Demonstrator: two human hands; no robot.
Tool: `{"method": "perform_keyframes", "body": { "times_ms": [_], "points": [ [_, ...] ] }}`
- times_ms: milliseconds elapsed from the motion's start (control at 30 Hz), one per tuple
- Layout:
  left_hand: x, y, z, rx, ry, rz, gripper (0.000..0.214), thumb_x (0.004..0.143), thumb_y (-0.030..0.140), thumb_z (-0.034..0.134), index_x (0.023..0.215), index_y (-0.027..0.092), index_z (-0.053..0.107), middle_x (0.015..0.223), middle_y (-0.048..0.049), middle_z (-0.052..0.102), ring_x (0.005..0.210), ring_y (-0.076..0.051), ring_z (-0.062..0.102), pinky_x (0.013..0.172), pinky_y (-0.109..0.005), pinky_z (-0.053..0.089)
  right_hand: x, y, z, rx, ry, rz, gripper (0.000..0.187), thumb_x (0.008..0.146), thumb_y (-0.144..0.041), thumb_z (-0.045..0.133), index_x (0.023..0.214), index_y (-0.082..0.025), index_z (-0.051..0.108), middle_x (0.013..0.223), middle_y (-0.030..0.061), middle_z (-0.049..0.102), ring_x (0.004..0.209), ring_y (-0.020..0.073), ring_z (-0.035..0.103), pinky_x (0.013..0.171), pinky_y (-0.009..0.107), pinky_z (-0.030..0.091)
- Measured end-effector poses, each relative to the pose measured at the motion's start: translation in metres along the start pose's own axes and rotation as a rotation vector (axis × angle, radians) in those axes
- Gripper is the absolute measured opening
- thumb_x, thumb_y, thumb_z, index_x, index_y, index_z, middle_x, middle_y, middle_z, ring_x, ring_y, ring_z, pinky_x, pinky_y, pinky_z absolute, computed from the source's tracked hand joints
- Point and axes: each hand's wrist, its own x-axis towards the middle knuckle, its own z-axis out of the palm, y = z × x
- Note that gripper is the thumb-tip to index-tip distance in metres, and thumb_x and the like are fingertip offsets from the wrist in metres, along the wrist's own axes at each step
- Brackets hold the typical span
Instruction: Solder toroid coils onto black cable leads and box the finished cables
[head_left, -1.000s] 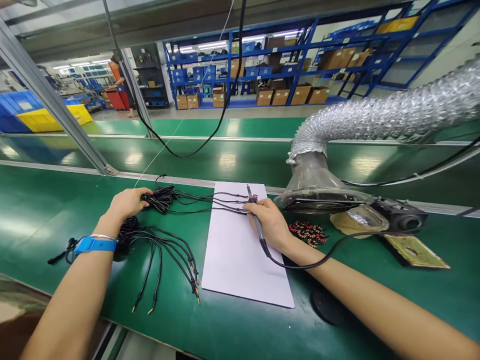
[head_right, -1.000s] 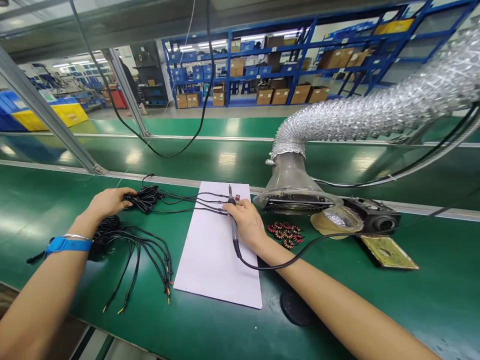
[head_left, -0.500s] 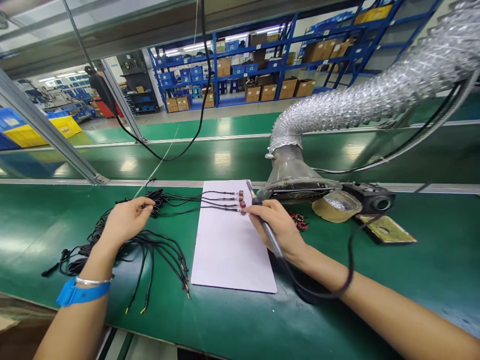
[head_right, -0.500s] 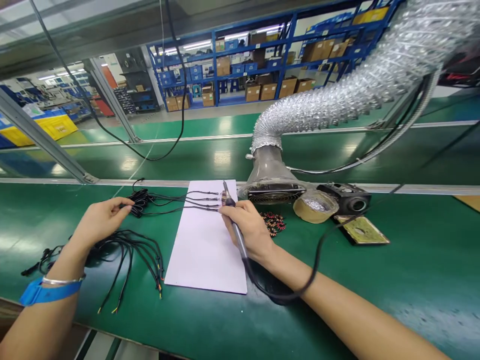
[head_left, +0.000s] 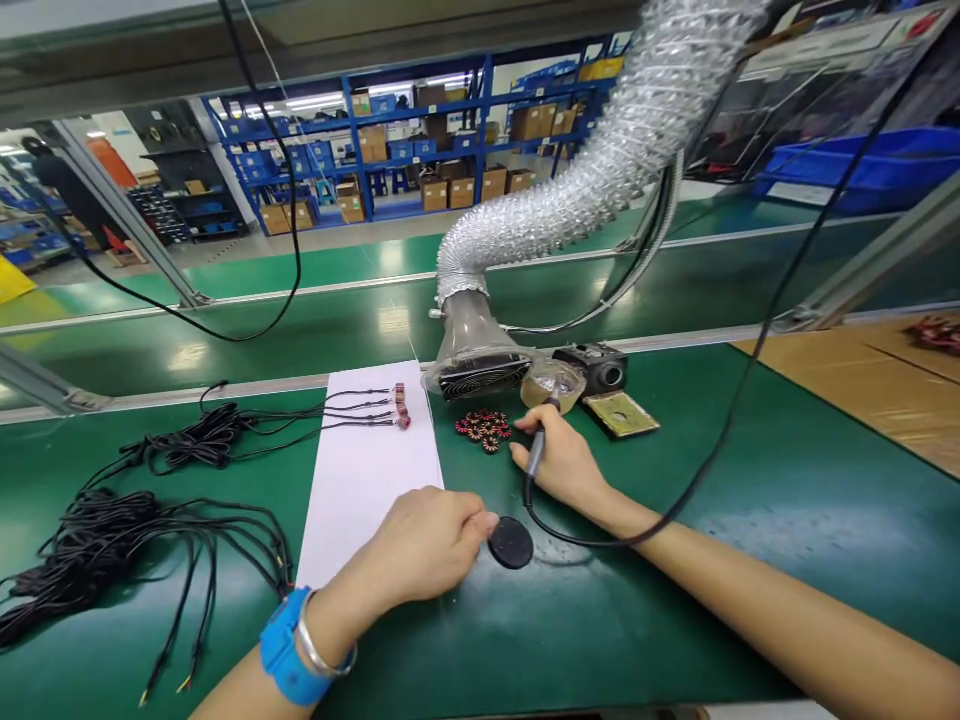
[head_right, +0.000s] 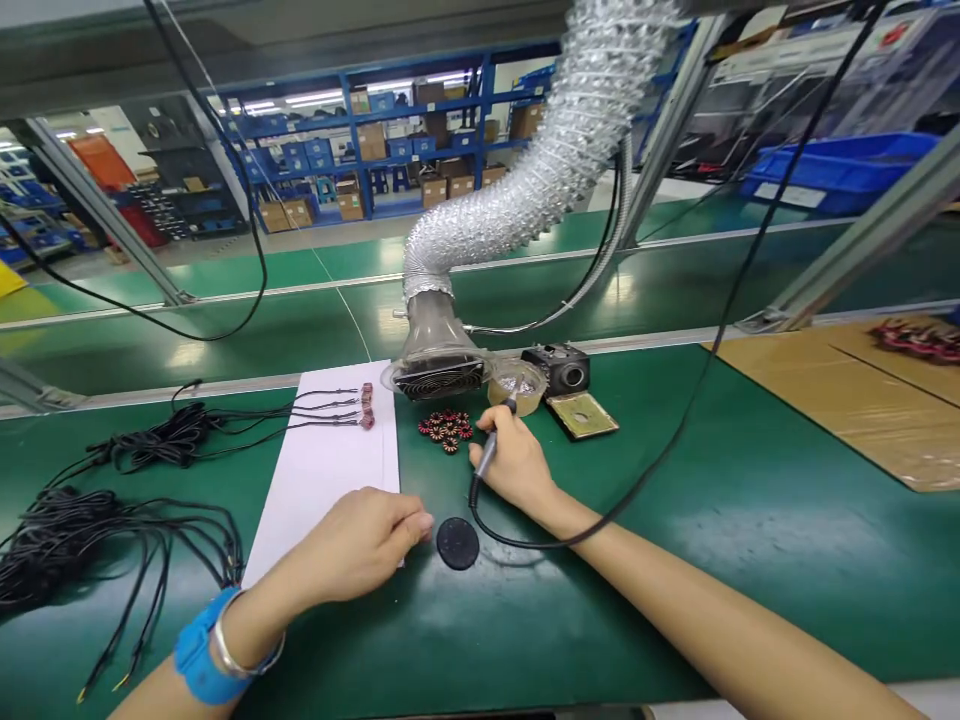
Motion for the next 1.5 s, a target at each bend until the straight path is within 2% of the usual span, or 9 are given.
{"method": "perform_keyframes", "body": {
  "times_ms": [100,200,467,600,867,1167,1333,1433,1500],
  "points": [
    [0.011,0.009,0.011,0.054,-0.015,-0.02,0.035,0.097,0.034,0.041,0.068,0.021,0.056,0.062,0.0001,0.062,0.057,-0.016,0.056,0.05,-0.025,0.027,0.011,0.001,0.012,-0.003,-0.005,0.012,0.024,0.071,-0.024,0.061,0.091,-0.021,0.048,0.085,0.0052,0.063,0.076,0.0242,0.063,0.067,0.036,0.05],
    [0.01,0.005,0.014,0.026,-0.029,-0.067,0.034,0.097,0.035,0.038,0.071,0.021,0.055,0.065,0.0001,0.064,0.059,-0.016,0.057,0.052,-0.025,0.029,0.01,-0.003,0.009,0.021,-0.008,-0.004,0.022,0.073,-0.022,0.059,0.09,-0.021,0.046,0.081,0.0036,0.059,0.074,0.0229,0.06,0.065,0.034,0.047],
    [0.0,0.001,0.035,0.088,-0.075,-0.071,0.016,0.092,0.026,0.043,0.093,0.023,0.059,0.082,-0.0015,0.071,0.073,-0.023,0.066,0.06,-0.029,0.038,-0.062,-0.043,-0.027,0.175,-0.1,-0.263,0.019,0.078,-0.018,0.059,0.091,-0.023,0.045,0.077,0.0003,0.057,0.07,0.0171,0.053,0.064,0.028,0.046],
    [0.001,0.002,0.047,0.086,-0.075,-0.057,0.017,0.088,0.028,0.048,0.102,0.022,0.056,0.084,-0.003,0.07,0.076,-0.026,0.068,0.062,-0.034,0.044,-0.074,-0.046,-0.03,0.2,-0.208,-0.407,0.019,0.08,-0.01,0.054,0.092,-0.021,0.044,0.074,0.0011,0.056,0.069,0.018,0.048,0.063,0.029,0.044],
    [0.002,-0.001,0.054,0.069,-0.071,-0.044,0.031,0.087,0.027,0.051,0.118,0.022,0.051,0.088,-0.0043,0.072,0.075,-0.027,0.069,0.063,-0.037,0.05,-0.065,-0.035,-0.038,0.419,-0.407,-0.367,0.032,0.08,-0.005,0.051,0.108,-0.02,0.046,0.085,0.0032,0.06,0.075,0.018,0.05,0.071,0.032,0.045],
    [-0.001,-0.006,0.061,0.132,-0.028,-0.005,0.032,0.089,0.022,0.049,0.121,0.021,0.052,0.081,-0.0034,0.072,0.067,-0.025,0.069,0.057,-0.035,0.051,-0.072,-0.039,-0.033,0.304,-0.318,-0.305,0.015,0.089,-0.013,0.055,0.1,-0.02,0.046,0.082,0.0031,0.054,0.078,0.0193,0.046,0.068,0.029,0.043],
    [-0.001,-0.009,0.063,0.137,-0.014,0.009,0.034,0.089,0.019,0.046,0.122,0.02,0.053,0.084,-0.005,0.072,0.068,-0.024,0.068,0.059,-0.034,0.049,-0.068,-0.034,-0.033,0.313,-0.357,-0.294,0.028,0.085,-0.021,0.07,0.097,-0.021,0.044,0.08,0.001,0.054,0.074,0.018,0.046,0.065,0.027,0.042],
    [0.001,-0.004,0.055,0.073,-0.029,-0.048,0.034,0.089,0.023,0.049,0.122,0.021,0.056,0.07,-0.0013,0.067,0.06,-0.02,0.063,0.057,-0.029,0.043,-0.059,-0.033,-0.04,0.357,-0.434,-0.26,0.043,0.075,-0.022,0.079,0.1,-0.021,0.044,0.083,0.0008,0.056,0.075,0.0174,0.047,0.064,0.026,0.042],
    [0.002,0.002,0.048,-0.036,-0.051,-0.137,0.029,0.09,0.028,0.05,0.116,0.021,0.059,0.056,0.0041,0.054,0.05,-0.015,0.053,0.052,-0.025,0.037,-0.052,-0.033,-0.047,0.383,-0.46,-0.241,0.043,0.073,-0.016,0.078,0.101,-0.02,0.045,0.086,0.0011,0.058,0.076,0.0169,0.048,0.065,0.026,0.042]
  ]
}}
